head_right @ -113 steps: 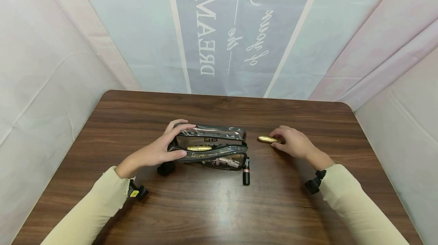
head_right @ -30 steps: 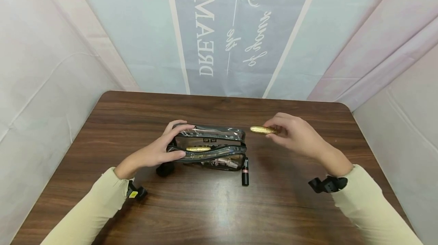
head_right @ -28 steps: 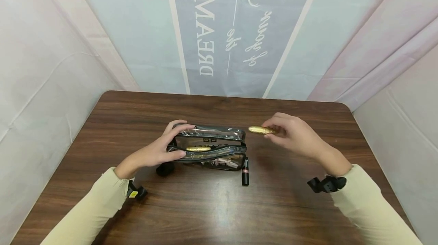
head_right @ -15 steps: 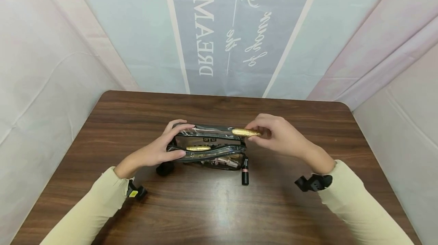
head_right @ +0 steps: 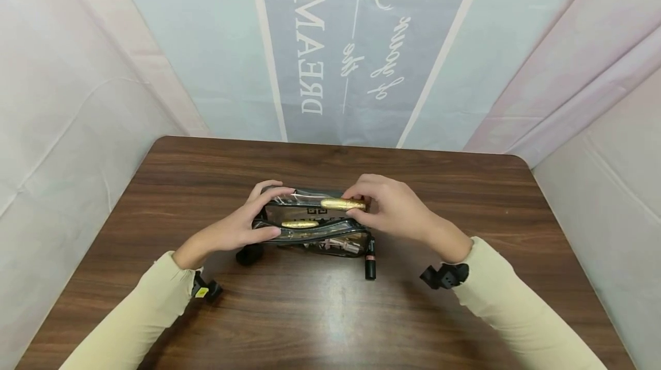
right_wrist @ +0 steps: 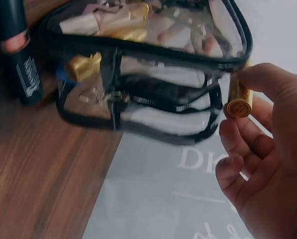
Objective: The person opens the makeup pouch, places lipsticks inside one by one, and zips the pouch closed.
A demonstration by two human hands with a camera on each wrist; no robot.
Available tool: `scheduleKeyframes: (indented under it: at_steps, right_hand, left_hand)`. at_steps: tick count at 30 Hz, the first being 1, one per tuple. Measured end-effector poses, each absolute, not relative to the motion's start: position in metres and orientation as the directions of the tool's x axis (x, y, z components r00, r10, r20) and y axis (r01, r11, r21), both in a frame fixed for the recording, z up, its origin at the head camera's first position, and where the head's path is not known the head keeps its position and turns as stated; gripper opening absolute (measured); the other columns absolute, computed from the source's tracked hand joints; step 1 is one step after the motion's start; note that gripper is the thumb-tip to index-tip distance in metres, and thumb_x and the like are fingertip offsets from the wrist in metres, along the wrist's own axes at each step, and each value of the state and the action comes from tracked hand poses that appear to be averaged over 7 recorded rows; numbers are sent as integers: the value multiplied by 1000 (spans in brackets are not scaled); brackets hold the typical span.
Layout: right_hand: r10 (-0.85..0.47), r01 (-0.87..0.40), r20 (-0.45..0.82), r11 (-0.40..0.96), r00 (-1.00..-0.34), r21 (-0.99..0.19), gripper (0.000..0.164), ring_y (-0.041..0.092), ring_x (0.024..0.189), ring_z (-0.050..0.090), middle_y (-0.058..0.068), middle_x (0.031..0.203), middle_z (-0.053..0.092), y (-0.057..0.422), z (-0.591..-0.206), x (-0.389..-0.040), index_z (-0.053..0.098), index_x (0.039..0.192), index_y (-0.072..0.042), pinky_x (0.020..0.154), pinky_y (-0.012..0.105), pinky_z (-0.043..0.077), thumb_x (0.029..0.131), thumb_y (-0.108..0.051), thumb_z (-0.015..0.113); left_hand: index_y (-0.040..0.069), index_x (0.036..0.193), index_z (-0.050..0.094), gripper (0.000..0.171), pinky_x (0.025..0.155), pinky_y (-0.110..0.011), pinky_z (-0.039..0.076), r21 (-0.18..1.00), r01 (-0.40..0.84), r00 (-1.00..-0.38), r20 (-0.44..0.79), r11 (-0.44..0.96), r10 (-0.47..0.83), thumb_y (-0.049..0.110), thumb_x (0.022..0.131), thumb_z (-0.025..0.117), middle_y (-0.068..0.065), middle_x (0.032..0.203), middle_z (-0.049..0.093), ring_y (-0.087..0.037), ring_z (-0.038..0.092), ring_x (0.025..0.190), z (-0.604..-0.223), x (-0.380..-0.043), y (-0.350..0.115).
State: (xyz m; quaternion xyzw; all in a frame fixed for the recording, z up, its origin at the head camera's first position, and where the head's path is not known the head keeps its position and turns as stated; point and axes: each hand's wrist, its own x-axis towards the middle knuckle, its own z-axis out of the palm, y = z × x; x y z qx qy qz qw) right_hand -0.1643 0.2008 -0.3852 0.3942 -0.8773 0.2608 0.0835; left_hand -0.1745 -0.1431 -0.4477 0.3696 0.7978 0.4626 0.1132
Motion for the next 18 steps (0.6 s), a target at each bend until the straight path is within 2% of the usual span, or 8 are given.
scheduleKeyframes:
  at_steps: [5, 12, 18]
  right_hand:
    - [-633, -731, 365, 573, -682, -370, 23, 6, 75, 53, -14, 94, 60, 188, -386, -161, 75, 110, -22, 58, 25, 46, 88, -17, 82]
    - [-660, -758, 372, 577, -652, -305, 22, 8, 70, 49, -10, 97, 63, 171, -387, -158, 75, 111, -20, 57, 27, 40, 89, -21, 81]
    - [-683, -783, 387, 578, -619, -231, 22, 8, 79, 52, -9, 98, 66, 159, -399, -161, 76, 111, -20, 60, 28, 43, 90, -24, 80]
  left_hand:
    - [24, 158, 34, 70, 98, -59, 39, 822, 487, -700, 165, 294, 695, 34, 98, 68, -9, 163, 8, -31, 19, 148, -450, -174, -143]
    - [24, 158, 34, 70, 95, -53, 40, 818, 493, -701, 170, 298, 693, 36, 98, 68, -10, 163, 9, -31, 27, 142, -451, -173, -143]
    - [24, 158, 34, 70, 95, -50, 41, 812, 501, -698, 176, 298, 694, 36, 98, 68, -10, 163, 8, -31, 30, 141, -454, -172, -143]
